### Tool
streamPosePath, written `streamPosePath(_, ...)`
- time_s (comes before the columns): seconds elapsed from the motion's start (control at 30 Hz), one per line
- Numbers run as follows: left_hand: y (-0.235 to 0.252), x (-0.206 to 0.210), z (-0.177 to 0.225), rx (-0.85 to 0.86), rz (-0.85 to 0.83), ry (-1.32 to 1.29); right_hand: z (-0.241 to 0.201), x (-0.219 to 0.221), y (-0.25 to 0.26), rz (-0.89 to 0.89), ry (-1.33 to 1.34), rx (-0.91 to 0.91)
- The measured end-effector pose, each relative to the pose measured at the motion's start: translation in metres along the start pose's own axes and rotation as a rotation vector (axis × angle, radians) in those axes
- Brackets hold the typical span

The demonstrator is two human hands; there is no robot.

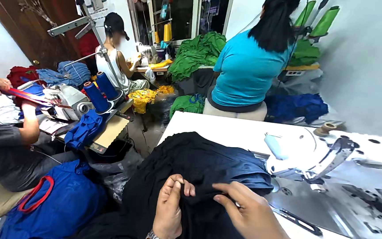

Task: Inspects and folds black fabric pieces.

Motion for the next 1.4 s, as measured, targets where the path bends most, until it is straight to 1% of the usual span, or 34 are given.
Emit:
streamPosePath(0.07,0.002,0.003,0.001,-0.024,-0.053,0.169,-0.005,0.0,0.0,-0.036,-0.077,-0.035)
streamPosePath(0.17,0.004,0.011,0.009,-0.018,-0.163,0.646,-0.017,-0.009,-0.002,-0.099,-0.152,-0.103)
streamPosePath(0.2,0.005,0.014,0.01,-0.01,-0.211,0.766,-0.019,-0.013,-0.002,-0.109,-0.183,-0.13)
streamPosePath(0.27,0.008,0.018,0.012,-0.019,-0.302,0.936,-0.022,-0.019,-0.003,-0.116,-0.251,-0.175)
streamPosePath(0.3,0.01,0.019,0.014,-0.028,-0.334,0.971,-0.021,-0.021,-0.003,-0.115,-0.268,-0.192)
streamPosePath(0.37,0.012,0.02,0.017,-0.069,-0.403,0.975,-0.019,-0.022,-0.003,-0.116,-0.257,-0.204)
streamPosePath(0.43,0.014,0.021,0.02,-0.124,-0.435,0.951,-0.015,-0.02,-0.005,-0.118,-0.155,-0.182)
streamPosePath(0.5,0.012,0.022,0.021,-0.164,-0.431,0.92,-0.009,-0.016,-0.009,-0.086,0.083,-0.115)
streamPosePath(0.57,0.009,0.02,0.02,-0.187,-0.415,0.886,-0.005,-0.012,-0.015,0.027,0.357,-0.008)
streamPosePath(0.63,0.005,0.017,0.02,-0.198,-0.401,0.835,0.001,-0.011,-0.02,0.118,0.509,0.094)
streamPosePath(0.67,0.005,0.016,0.02,-0.191,-0.4,0.816,0.003,-0.01,-0.023,0.11,0.55,0.128)
streamPosePath(0.77,0.004,0.015,0.017,-0.145,-0.403,0.808,0.002,0.0,-0.032,-0.015,0.67,0.147)
streamPosePath(0.87,0.003,0.015,0.011,-0.133,-0.381,0.829,-0.006,0.005,-0.031,0.003,0.706,0.13)
streamPosePath(0.93,0.001,0.015,0.008,-0.13,-0.358,0.828,-0.007,0.006,-0.028,0.039,0.648,0.077)
streamPosePath(1.0,-0.002,0.015,0.005,-0.124,-0.34,0.818,-0.007,0.004,-0.027,0.036,0.576,0.054)
streamPosePath(1.03,-0.003,0.016,0.004,-0.12,-0.324,0.811,-0.008,0.002,-0.026,0.016,0.566,0.083)
streamPosePath(1.13,-0.005,0.016,0.0,-0.124,-0.244,0.772,-0.011,-0.012,-0.024,-0.09,0.693,0.303)
streamPosePath(1.2,-0.006,0.015,-0.002,-0.131,-0.207,0.741,-0.01,-0.019,-0.024,-0.116,0.771,0.371)
streamPosePath(1.27,-0.007,0.015,-0.006,-0.128,-0.198,0.719,-0.009,-0.02,-0.026,-0.122,0.797,0.342)
streamPosePath(1.4,-0.008,0.017,-0.008,-0.108,-0.197,0.701,-0.013,-0.013,-0.026,-0.043,0.607,0.189)
Point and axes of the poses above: each hand's wrist, its own y-axis towards the middle knuckle, its own x-axis out of the palm, z = x × y, the point moved 1 cm from there along y, towards the middle knuckle, and after that the axes turned 13 degrees about -z, right-handed, at the moved point
